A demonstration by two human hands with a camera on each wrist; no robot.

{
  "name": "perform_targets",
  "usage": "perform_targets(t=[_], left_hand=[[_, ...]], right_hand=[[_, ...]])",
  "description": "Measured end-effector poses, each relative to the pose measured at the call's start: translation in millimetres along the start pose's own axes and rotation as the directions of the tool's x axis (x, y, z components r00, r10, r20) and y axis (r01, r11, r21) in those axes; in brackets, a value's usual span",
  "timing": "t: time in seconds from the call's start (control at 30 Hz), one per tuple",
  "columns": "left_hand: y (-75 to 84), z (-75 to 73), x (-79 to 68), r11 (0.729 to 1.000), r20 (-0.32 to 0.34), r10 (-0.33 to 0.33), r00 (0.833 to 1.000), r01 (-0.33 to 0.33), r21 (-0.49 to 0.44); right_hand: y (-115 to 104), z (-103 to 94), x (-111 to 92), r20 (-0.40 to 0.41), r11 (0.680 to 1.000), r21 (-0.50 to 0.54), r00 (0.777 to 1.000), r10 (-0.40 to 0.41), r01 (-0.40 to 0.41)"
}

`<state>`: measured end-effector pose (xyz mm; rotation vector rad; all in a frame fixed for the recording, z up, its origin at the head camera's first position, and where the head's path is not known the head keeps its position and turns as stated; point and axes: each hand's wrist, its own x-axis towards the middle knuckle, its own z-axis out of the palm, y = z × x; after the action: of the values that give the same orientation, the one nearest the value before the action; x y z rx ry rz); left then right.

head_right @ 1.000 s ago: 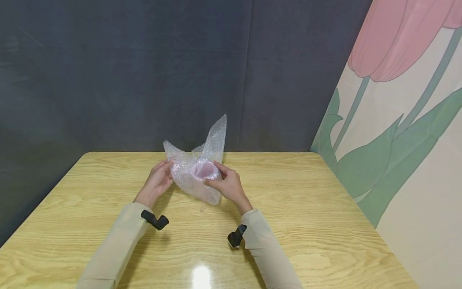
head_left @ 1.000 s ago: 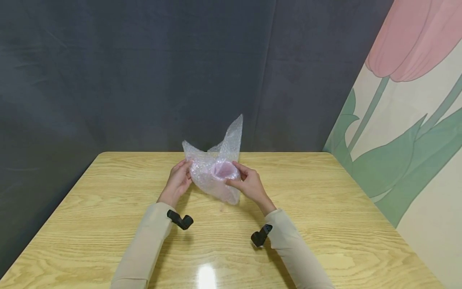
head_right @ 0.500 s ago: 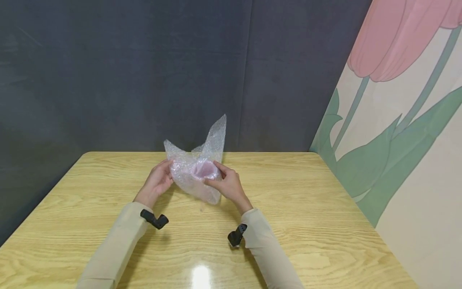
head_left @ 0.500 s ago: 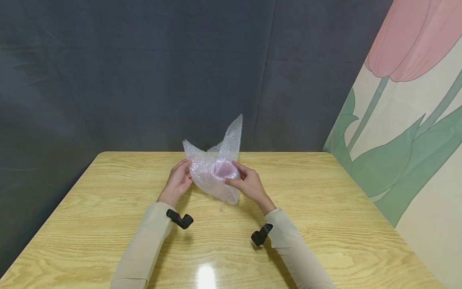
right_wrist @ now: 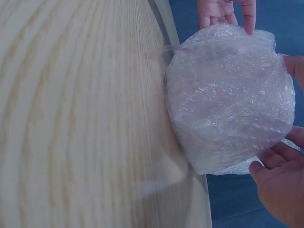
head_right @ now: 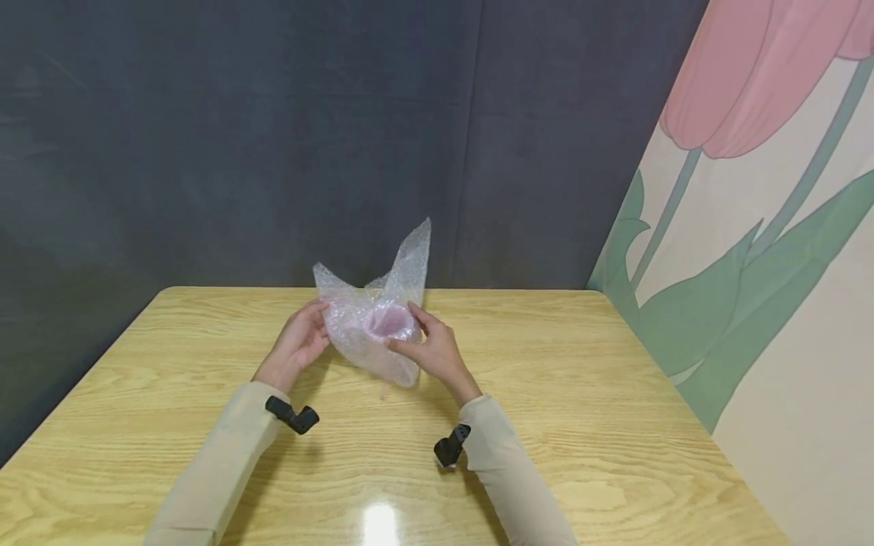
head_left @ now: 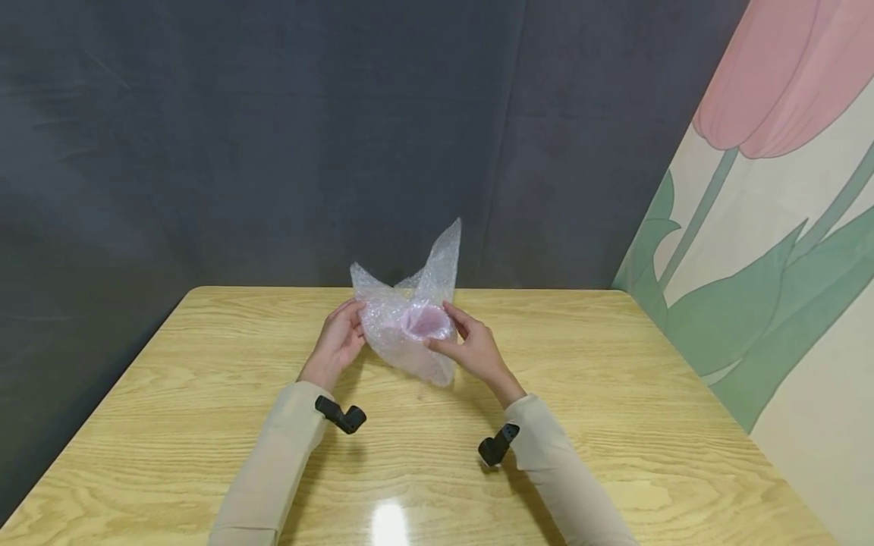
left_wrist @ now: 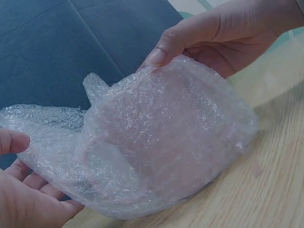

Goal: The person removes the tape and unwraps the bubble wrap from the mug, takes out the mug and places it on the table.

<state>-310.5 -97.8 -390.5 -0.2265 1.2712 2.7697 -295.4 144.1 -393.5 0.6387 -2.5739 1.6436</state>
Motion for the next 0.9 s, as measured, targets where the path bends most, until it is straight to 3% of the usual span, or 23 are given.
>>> perform_targets(t=[0.23, 0.5, 0.9], left_hand=[[1.0, 0.6, -0.6, 0.999, 0.003, 0.016, 1.0, -0.016, 0.047], [1.5, 2.0, -2.0, 0.995, -0.002, 0.051, 0.999, -0.051, 0.083], [2.9, 6.0, -6.3, 0.98, -0.014, 0.144, 0.989, -0.141, 0.141]], right_hand=[[8.2, 0.7, 2.6, -0.043, 0.992, -0.035, 0.992, -0.122, 0.12], [5.0, -2.2, 1.6, -0.047, 0.963, -0.167, 0.974, -0.22, 0.209], [-1.6, -7.7, -5.5, -0.052, 0.949, -0.238, 0.973, -0.224, 0.205]])
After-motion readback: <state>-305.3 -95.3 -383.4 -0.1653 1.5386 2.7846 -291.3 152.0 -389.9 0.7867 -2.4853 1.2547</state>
